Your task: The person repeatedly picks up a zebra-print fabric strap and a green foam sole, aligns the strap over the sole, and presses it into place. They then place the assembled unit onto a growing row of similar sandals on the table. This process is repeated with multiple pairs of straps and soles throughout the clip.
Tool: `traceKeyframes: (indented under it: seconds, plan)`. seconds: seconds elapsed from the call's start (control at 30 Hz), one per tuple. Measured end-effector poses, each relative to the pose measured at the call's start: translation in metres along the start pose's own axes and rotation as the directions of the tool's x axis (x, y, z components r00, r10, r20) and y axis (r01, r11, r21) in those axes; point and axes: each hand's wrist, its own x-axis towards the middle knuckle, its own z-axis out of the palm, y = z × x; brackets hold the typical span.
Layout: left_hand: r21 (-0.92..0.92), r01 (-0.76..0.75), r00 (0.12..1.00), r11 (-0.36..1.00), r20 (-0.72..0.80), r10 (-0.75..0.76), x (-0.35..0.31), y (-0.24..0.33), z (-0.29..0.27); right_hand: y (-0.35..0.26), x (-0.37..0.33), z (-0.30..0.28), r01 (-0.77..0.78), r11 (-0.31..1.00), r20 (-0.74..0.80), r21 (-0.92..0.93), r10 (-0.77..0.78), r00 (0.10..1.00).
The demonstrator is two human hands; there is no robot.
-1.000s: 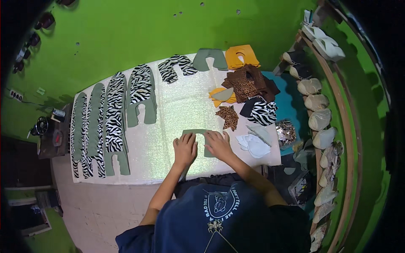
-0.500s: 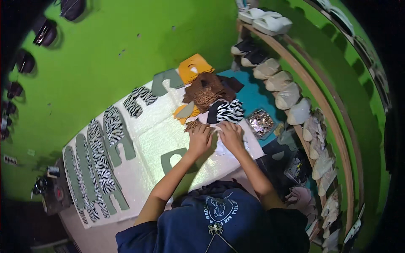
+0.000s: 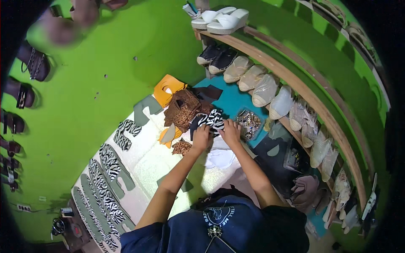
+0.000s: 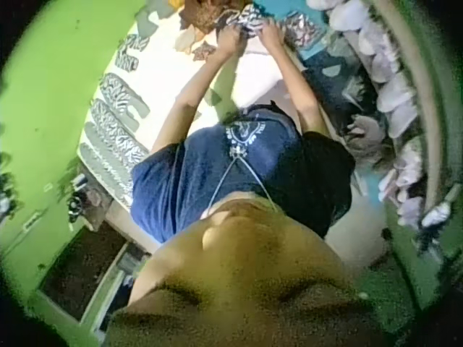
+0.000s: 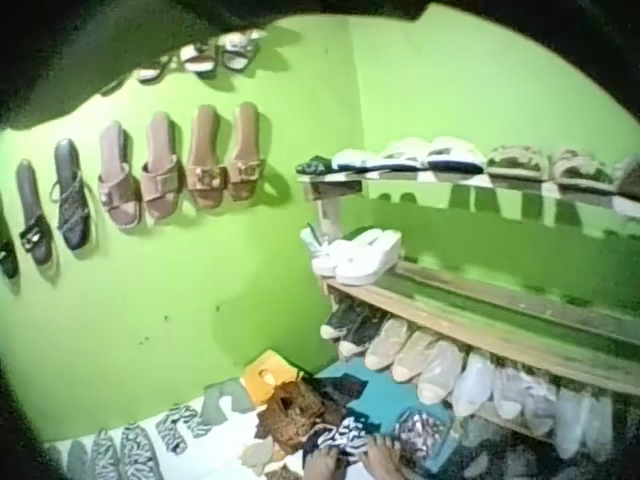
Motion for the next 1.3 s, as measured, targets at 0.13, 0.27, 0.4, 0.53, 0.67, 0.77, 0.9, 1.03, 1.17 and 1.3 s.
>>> traceKeyframes:
  seconds: [0.13,0.27,0.4,0.53,0.67,0.77,0.9,1.03,1.17,1.3]
  plan:
    - [-0.043,0.006,0.999,0.999,0.036,-0.004,0.007,0.008,-0.004,0.007,-0.004,0.014,-0.067,0.995,0.045,0.071,0.064,0.997]
    - [-0.057,0.018,1.000,0.998,0.024,-0.017,0.005,0.006,-0.003,0.002,-0.009,0.017,-0.101,0.977,-0.004,0.187,0.103,0.995]
    - [-0.065,-0.009,1.000,0.998,-0.020,0.007,0.005,0.007,-0.001,0.002,-0.010,0.014,-0.116,0.977,0.000,0.181,0.118,0.993]
    - [-0.048,-0.008,1.000,0.999,-0.016,0.008,0.002,0.003,-0.001,-0.009,-0.011,0.008,-0.113,0.963,-0.072,0.245,0.134,0.988]
    - [-0.057,-0.007,1.000,0.998,0.009,0.008,0.005,0.008,-0.002,-0.007,-0.018,0.012,-0.048,0.956,-0.149,0.291,0.095,0.984]
    - [-0.071,-0.003,1.000,0.997,-0.015,0.002,0.004,0.006,-0.002,-0.014,-0.021,0.006,-0.007,0.861,-0.139,0.509,0.090,0.986]
    - [-0.059,0.003,1.000,0.998,0.024,-0.001,0.000,0.004,-0.003,-0.024,-0.031,0.009,-0.001,0.780,-0.019,0.625,0.016,1.000]
    - [-0.063,0.014,0.999,0.998,0.045,-0.011,0.004,0.007,-0.007,-0.020,-0.031,0.019,0.187,0.815,-0.122,0.548,-0.143,0.982]
    - [-0.119,0.020,0.999,0.993,0.043,-0.015,0.003,0.002,-0.010,-0.030,-0.031,0.008,0.174,0.743,-0.110,0.646,-0.135,0.985]
    - [-0.147,0.022,0.997,0.989,0.073,-0.011,0.004,0.009,-0.018,-0.020,-0.027,-0.002,0.062,0.725,0.151,0.686,-0.224,0.963]
